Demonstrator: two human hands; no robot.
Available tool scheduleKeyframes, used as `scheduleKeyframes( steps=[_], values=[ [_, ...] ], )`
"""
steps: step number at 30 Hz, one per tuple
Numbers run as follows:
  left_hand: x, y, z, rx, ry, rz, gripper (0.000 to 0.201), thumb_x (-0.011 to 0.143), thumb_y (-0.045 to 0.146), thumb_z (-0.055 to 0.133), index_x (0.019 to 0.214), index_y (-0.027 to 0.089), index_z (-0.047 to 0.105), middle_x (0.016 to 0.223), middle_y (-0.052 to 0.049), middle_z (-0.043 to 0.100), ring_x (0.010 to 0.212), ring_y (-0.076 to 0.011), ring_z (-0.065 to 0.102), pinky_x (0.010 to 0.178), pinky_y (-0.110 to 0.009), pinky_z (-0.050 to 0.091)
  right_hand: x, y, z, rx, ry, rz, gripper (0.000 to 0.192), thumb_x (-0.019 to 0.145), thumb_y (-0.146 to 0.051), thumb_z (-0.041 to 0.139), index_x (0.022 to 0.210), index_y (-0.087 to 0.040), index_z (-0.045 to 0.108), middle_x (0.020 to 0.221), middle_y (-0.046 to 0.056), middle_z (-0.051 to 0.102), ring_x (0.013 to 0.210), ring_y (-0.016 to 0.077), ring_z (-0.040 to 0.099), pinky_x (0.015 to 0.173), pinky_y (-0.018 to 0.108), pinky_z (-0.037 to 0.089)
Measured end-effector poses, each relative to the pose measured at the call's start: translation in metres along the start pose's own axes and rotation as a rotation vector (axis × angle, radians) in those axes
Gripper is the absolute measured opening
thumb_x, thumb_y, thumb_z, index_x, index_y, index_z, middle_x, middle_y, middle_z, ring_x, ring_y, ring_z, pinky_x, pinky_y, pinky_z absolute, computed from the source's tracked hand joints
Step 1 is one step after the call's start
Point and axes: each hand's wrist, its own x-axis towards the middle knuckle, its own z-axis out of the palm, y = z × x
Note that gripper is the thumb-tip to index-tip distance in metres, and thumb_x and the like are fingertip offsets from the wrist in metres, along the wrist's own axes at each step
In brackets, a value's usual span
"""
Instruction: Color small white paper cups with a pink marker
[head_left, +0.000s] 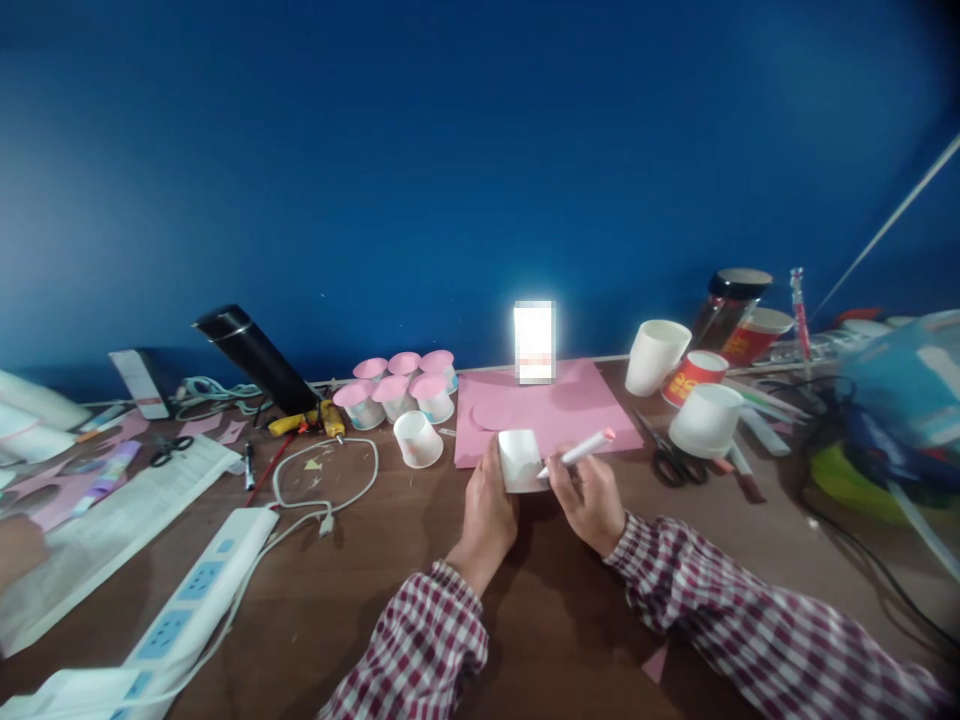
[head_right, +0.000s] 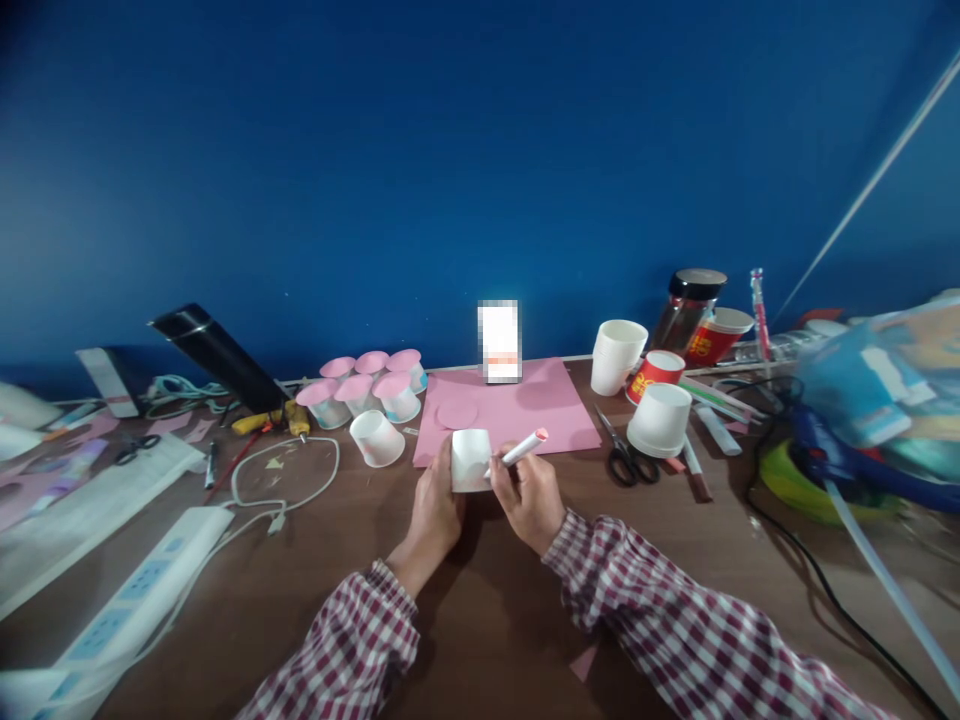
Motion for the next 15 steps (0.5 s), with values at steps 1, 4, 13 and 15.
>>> scheduleKeyframes(
  steps=[1,4,13,15],
  values=[
    [0.0002,0.0002,-0.0003,-0.008,-0.007,-0.012,0.066,0.074,0.004,0.042,0.139,0.009,0.032,0.118,-0.020,0.061,0.107,-0.0275,0.059,0.091,-0.044,0.048,0.0002,0.0000,-0.0001,0.002,0.000,0.002,0.010,0.092,-0.022,0.046,0.086,-0.019,0.054,0.068,0.002,0.064,0.061,0.0145,0.063,0.059,0.023,0.047],
    [0.0004,0.0006,-0.0014,-0.015,-0.024,-0.037,0.065,0.074,0.006,0.044,0.139,0.009,0.033,0.118,-0.019,0.060,0.107,-0.0273,0.059,0.092,-0.043,0.048,0.0007,-0.0012,-0.0006,0.020,-0.008,0.014,0.011,0.092,-0.022,0.046,0.084,-0.018,0.054,0.067,0.002,0.064,0.059,0.0143,0.062,0.058,0.023,0.047],
    [0.0022,0.0065,-0.0067,-0.008,-0.024,-0.066,0.063,0.075,0.008,0.044,0.138,0.006,0.033,0.119,-0.021,0.060,0.105,-0.0288,0.060,0.091,-0.044,0.047,0.0030,-0.0087,-0.0022,0.067,-0.028,0.037,0.015,0.091,-0.025,0.046,0.079,-0.019,0.052,0.061,0.002,0.063,0.053,0.0143,0.061,0.053,0.023,0.047],
    [0.0029,0.0075,-0.0075,-0.015,-0.023,-0.071,0.062,0.076,0.009,0.044,0.137,0.006,0.034,0.119,-0.022,0.060,0.106,-0.0291,0.059,0.092,-0.044,0.047,0.0024,-0.0078,-0.0016,0.059,-0.028,0.042,0.015,0.092,-0.026,0.045,0.080,-0.019,0.053,0.062,0.002,0.064,0.054,0.0149,0.062,0.053,0.024,0.047]
  ],
)
